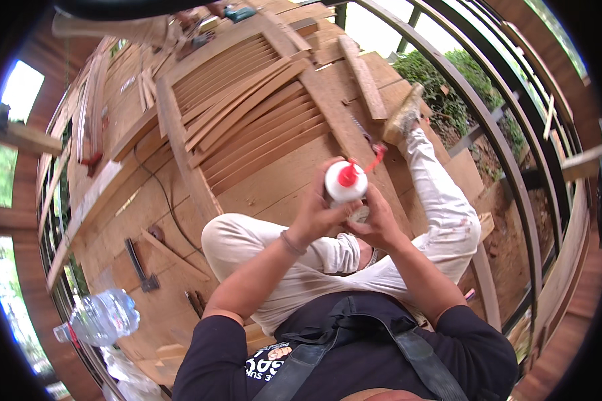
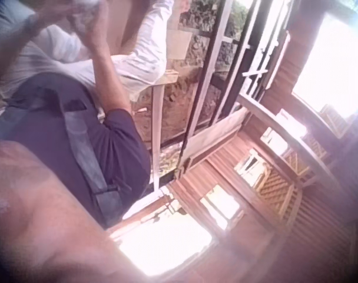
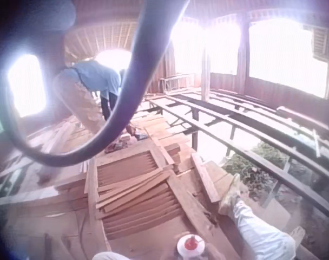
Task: The person is assembling a wooden structure by hand, using a saw to cut wooden slats and applying glue to secure them in place. The person repeatedly measures, cuts, and glues the slats to fit within the frame.
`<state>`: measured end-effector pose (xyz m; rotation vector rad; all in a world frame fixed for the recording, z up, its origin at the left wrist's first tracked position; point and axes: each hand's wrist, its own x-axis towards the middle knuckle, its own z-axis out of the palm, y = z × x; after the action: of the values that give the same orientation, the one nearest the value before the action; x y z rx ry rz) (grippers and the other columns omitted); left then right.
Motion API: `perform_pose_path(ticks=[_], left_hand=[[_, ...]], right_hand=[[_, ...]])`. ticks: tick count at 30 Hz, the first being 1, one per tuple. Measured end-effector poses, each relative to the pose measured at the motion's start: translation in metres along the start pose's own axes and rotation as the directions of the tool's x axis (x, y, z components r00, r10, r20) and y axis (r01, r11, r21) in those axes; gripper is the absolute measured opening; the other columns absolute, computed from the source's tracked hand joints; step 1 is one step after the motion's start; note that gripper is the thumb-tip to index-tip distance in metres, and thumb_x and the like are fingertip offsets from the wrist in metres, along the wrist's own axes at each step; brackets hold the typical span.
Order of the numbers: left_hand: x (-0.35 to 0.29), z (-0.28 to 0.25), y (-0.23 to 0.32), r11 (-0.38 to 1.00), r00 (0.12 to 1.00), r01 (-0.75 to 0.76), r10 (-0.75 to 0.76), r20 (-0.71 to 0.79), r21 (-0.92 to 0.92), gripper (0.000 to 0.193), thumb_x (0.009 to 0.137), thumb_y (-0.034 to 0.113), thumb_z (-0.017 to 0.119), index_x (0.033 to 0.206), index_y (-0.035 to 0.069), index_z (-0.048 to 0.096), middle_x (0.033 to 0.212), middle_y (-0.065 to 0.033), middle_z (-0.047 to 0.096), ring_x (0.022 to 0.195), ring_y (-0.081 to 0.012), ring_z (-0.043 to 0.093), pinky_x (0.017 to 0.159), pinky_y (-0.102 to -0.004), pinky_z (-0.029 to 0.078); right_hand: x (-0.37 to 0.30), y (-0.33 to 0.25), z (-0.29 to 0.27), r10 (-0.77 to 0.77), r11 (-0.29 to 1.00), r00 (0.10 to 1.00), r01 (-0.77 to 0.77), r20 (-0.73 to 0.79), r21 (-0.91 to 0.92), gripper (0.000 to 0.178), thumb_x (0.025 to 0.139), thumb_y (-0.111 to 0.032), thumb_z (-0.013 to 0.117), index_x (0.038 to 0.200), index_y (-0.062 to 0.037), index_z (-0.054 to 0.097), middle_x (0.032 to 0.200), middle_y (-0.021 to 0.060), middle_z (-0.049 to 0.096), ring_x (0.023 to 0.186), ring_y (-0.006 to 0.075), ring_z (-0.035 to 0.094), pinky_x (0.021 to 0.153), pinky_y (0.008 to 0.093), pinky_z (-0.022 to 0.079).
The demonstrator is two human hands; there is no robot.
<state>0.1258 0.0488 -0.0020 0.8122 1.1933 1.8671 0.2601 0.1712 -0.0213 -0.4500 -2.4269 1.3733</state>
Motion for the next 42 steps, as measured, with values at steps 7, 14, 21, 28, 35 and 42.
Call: perform_pose_path(ticks=[7, 14, 21, 28, 35, 42], left_hand=[[-0.021, 0.077, -0.043, 0.998, 0.996, 0.043, -0.046, 0.078, 0.038, 0.075, 0.090, 0.009, 0.074, 0.154, 0.000, 0.036, 0.153, -0.0151, 0.047, 0.146, -0.0258, 0.042, 0.121, -0.0407, 0.031], [-0.050, 0.039, -0.064, 0.927, 0.941, 0.337, -0.329, -0.073, 0.164, 0.029, 0.100, 0.003, 0.061, 0.128, -0.003, 0.059, 0.112, -0.0110, 0.070, 0.104, -0.0186, 0.066, 0.096, -0.0321, 0.053], [-0.058, 0.008, -0.081, 0.832, 0.871, 0.484, -0.428, -0.239, 0.273, 0.023, 0.100, 0.008, 0.064, 0.120, -0.003, 0.064, 0.106, -0.0111, 0.072, 0.097, -0.0182, 0.069, 0.089, -0.0318, 0.056], [-0.058, 0.018, -0.082, 0.795, 0.893, 0.443, -0.431, -0.129, 0.415, 0.025, 0.100, 0.009, 0.067, 0.122, -0.003, 0.065, 0.112, -0.0104, 0.073, 0.101, -0.0161, 0.070, 0.094, -0.0300, 0.055], [-0.006, -0.062, -0.005, 0.518, 0.958, 0.288, -0.158, -0.241, 0.805, 0.027, 0.093, 0.017, 0.073, 0.116, 0.002, 0.071, 0.109, -0.0119, 0.076, 0.100, -0.0198, 0.072, 0.091, -0.0333, 0.057], [0.075, -0.231, 0.037, 0.266, 0.818, 0.421, 0.302, -0.490, 0.867, 0.036, 0.091, 0.026, 0.071, 0.117, 0.002, 0.071, 0.115, -0.0184, 0.073, 0.110, -0.0301, 0.070, 0.098, -0.0385, 0.054]], right_hand=[[-0.060, 0.015, -0.089, 0.239, 0.944, 0.901, -0.128, -0.363, 0.305, 0.074, 0.068, -0.025, 0.095, 0.130, -0.0032, 0.061, 0.116, 0.0114, 0.072, 0.107, 0.0197, 0.069, 0.094, 0.0369, 0.054], [-0.101, 0.103, -0.275, 0.096, 0.995, 0.418, -0.002, -0.903, 0.104, 0.052, 0.078, -0.007, 0.086, 0.123, -0.0027, 0.062, 0.113, 0.0085, 0.071, 0.099, 0.0171, 0.070, 0.088, 0.0348, 0.057], [-0.105, 0.284, -0.249, 0.017, 0.926, 0.424, -0.348, -0.906, -0.145, 0.070, 0.071, -0.024, 0.092, 0.129, -0.0051, 0.058, 0.112, 0.0105, 0.071, 0.102, 0.0284, 0.070, 0.093, 0.0438, 0.052], [-0.106, 0.381, -0.221, 0.340, 0.937, 0.593, -0.283, -0.729, 0.207, 0.084, 0.074, -0.016, 0.093, 0.139, 0.0004, 0.042, 0.115, 0.0105, 0.067, 0.097, 0.0185, 0.070, 0.085, 0.0345, 0.058], [-0.138, 0.367, -0.244, 0.341, 0.940, 0.662, -0.226, -0.667, 0.257, 0.062, 0.085, -0.010, 0.082, 0.137, 0.0028, 0.051, 0.123, 0.0133, 0.067, 0.112, 0.0208, 0.066, 0.096, 0.0370, 0.055], [-0.154, 0.182, -0.246, 0.170, 0.921, 0.239, -0.384, -0.956, 0.068, 0.030, 0.093, 0.001, 0.063, 0.123, 0.0039, 0.066, 0.115, 0.0140, 0.072, 0.103, 0.0234, 0.070, 0.093, 0.0359, 0.056]])
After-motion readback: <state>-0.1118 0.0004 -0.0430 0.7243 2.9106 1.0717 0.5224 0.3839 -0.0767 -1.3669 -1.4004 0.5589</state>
